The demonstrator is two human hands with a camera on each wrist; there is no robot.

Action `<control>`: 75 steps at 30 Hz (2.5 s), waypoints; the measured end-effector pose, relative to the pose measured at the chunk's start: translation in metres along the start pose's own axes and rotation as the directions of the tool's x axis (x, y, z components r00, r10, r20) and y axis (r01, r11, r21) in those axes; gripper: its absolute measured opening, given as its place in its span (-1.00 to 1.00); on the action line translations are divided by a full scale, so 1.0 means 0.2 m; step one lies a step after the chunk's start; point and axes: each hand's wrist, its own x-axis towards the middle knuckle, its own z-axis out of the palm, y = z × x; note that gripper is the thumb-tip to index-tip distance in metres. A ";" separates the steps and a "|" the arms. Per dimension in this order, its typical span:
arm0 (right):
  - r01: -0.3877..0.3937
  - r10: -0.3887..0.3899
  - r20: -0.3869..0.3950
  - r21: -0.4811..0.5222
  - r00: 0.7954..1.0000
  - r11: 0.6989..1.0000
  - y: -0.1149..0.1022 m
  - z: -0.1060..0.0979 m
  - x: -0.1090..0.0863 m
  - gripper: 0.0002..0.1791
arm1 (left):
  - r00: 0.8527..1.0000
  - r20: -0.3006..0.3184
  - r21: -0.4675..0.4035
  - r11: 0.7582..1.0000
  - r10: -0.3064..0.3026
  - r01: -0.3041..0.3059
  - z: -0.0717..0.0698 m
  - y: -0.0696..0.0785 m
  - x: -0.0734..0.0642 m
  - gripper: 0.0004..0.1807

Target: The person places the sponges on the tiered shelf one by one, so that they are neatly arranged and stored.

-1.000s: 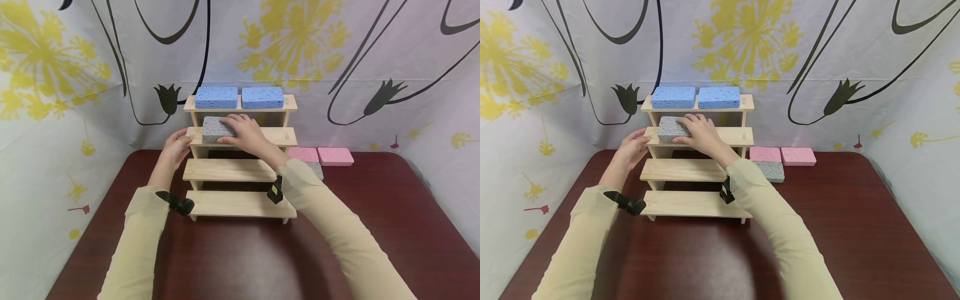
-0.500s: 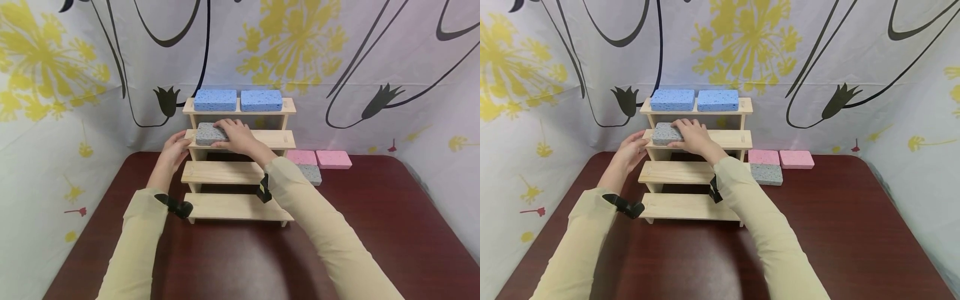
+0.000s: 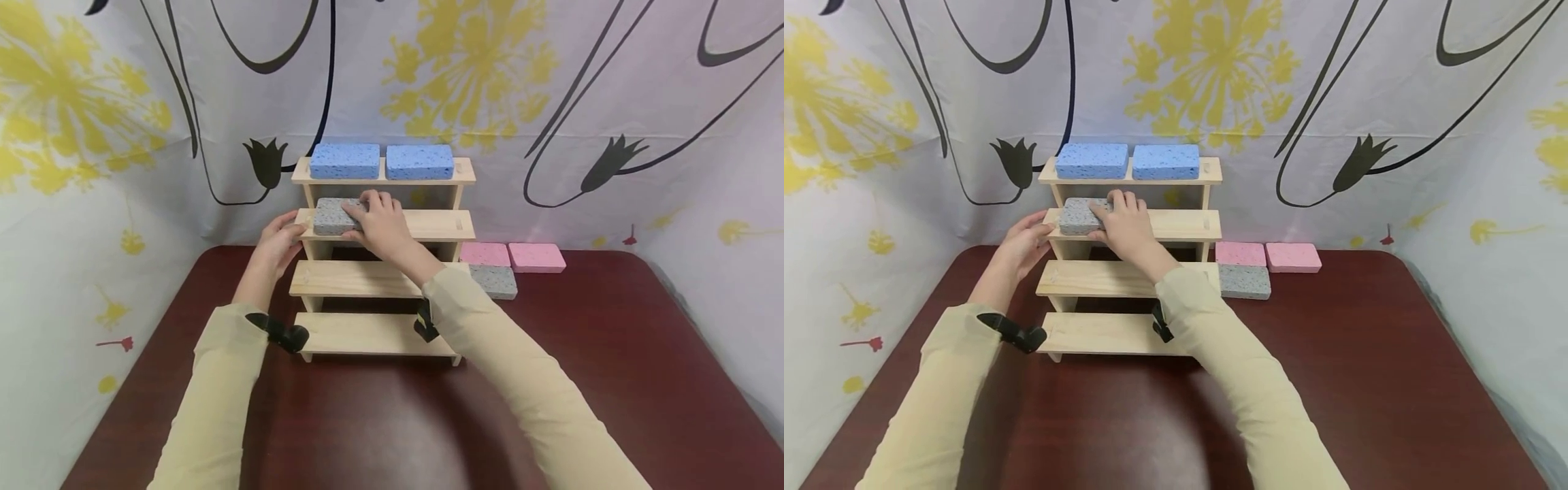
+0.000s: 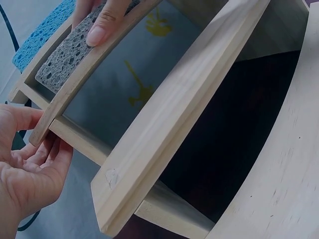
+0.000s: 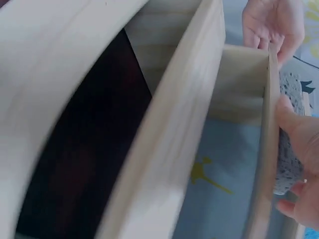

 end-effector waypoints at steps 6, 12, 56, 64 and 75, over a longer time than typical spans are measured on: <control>-0.027 0.036 -0.045 0.183 0.998 0.983 0.01 0.04 -0.05 -0.30 | 1.000 -0.005 -0.009 1.000 -0.014 0.014 -0.01 -0.01 0.01 -0.37; 0.012 0.067 -0.266 0.284 0.962 0.959 0.09 0.09 -0.16 -0.36 | 0.999 -0.020 -0.014 0.999 -0.035 0.034 -0.02 -0.03 0.01 -0.37; -0.351 0.350 0.059 0.306 0.935 0.885 0.90 0.46 -0.80 -0.25 | 1.000 -0.008 -0.040 0.999 0.019 -0.020 -0.02 0.00 0.01 -0.38; -0.333 0.304 0.177 0.162 0.936 0.929 0.94 0.50 -0.81 -0.31 | 1.000 -0.003 -0.045 0.999 0.025 -0.025 -0.01 -0.01 0.01 -0.38; -0.368 0.299 0.259 0.280 0.918 0.887 0.98 0.47 -0.78 -0.25 | 0.999 -0.015 -0.036 0.999 0.039 -0.039 0.00 -0.05 0.02 -0.38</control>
